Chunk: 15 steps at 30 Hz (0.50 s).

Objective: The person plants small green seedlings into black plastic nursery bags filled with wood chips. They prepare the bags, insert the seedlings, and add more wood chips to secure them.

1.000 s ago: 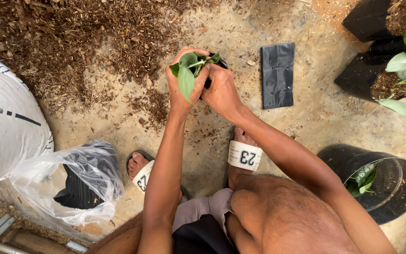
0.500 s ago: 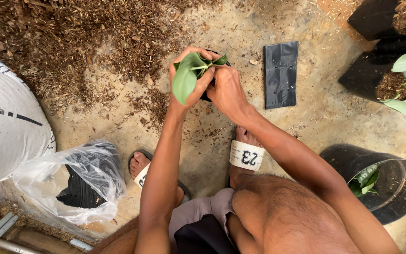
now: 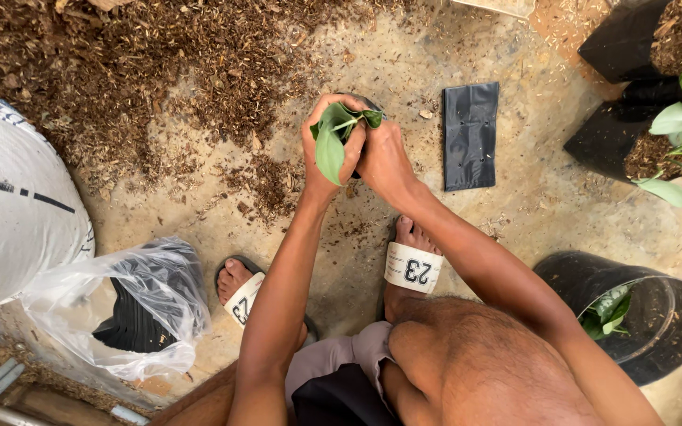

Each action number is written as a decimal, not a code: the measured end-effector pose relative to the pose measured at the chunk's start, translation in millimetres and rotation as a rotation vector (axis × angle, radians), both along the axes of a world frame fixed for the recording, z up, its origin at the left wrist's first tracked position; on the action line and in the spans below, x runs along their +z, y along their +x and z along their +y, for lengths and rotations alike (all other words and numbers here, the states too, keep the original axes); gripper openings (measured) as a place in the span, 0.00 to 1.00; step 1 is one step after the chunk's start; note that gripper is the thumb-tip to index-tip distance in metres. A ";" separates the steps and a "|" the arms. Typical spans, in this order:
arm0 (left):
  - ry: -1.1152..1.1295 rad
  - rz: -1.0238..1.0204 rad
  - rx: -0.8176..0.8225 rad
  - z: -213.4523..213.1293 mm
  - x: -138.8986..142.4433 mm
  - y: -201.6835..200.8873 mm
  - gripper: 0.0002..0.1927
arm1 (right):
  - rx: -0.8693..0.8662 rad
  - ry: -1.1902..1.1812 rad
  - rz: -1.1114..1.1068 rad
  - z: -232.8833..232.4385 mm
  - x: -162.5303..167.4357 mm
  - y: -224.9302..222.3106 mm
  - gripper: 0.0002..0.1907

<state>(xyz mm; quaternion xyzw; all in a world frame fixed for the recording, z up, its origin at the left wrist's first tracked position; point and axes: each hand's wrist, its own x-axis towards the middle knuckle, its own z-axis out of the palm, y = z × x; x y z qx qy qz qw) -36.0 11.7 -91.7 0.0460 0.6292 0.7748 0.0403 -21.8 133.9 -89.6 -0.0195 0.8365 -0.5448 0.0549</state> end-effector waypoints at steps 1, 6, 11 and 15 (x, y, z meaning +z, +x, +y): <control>0.029 -0.013 -0.014 -0.7 0.2 0.8 0.09 | 0.030 0.040 -0.004 3.8 2.4 1.3 0.12; -0.023 0.025 0.000 -2.9 -2.2 2.5 0.07 | 0.037 0.072 -0.017 50.2 25.2 -3.3 0.16; -0.140 0.125 -0.032 -6.4 -9.9 -6.5 0.08 | -0.087 0.003 -0.107 74.4 15.6 -83.7 0.12; -0.168 0.153 -0.092 -12.7 -16.4 -16.7 0.12 | 0.116 -0.018 0.016 36.1 -16.8 -181.7 0.10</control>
